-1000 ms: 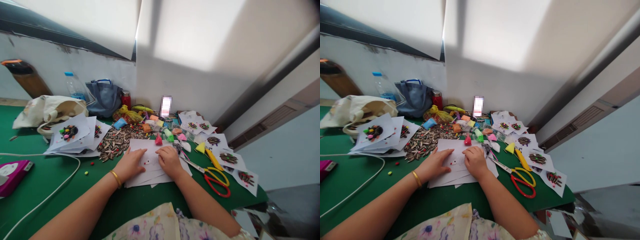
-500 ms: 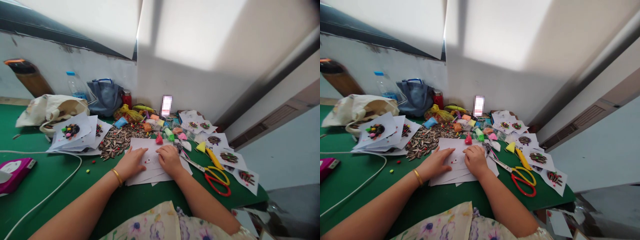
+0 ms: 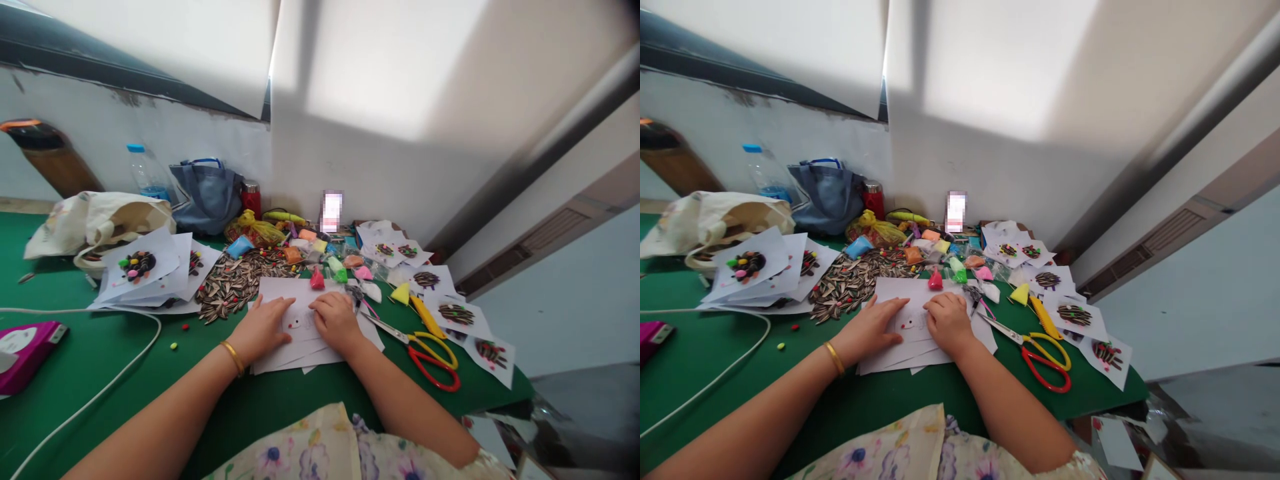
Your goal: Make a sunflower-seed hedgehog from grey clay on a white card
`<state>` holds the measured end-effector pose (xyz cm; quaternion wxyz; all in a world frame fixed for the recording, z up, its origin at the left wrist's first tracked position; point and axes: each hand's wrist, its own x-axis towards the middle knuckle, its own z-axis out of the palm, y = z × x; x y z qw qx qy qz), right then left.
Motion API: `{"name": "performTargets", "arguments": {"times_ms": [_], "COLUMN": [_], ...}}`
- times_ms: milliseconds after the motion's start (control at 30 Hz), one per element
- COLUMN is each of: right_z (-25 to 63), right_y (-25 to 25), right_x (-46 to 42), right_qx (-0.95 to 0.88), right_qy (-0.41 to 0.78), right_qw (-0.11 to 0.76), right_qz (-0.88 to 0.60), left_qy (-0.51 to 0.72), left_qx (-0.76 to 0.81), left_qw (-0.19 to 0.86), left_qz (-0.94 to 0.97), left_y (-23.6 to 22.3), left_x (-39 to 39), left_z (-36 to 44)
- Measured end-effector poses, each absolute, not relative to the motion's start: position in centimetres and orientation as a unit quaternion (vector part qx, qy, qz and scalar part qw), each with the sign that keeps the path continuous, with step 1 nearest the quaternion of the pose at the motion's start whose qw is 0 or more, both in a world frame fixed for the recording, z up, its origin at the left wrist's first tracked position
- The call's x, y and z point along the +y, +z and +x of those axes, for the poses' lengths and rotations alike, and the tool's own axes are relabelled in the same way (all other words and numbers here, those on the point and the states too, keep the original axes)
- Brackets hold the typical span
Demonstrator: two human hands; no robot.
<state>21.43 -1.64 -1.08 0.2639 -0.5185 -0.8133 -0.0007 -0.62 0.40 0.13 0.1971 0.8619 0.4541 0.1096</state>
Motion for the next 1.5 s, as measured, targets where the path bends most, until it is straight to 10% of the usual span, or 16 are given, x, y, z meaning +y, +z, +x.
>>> {"name": "performTargets", "arguments": {"times_ms": [1500], "right_z": [21.35], "right_y": [-0.61], "right_x": [-1.94], "right_qx": [-0.820], "right_qy": [0.009], "right_qw": [0.276], "right_qz": [-0.502], "left_qy": [0.132], "left_qx": [0.460], "left_qw": [0.170], "left_qz": [0.861], "left_y": [0.09], "left_x": [-0.25], "left_z": [-0.09]}}
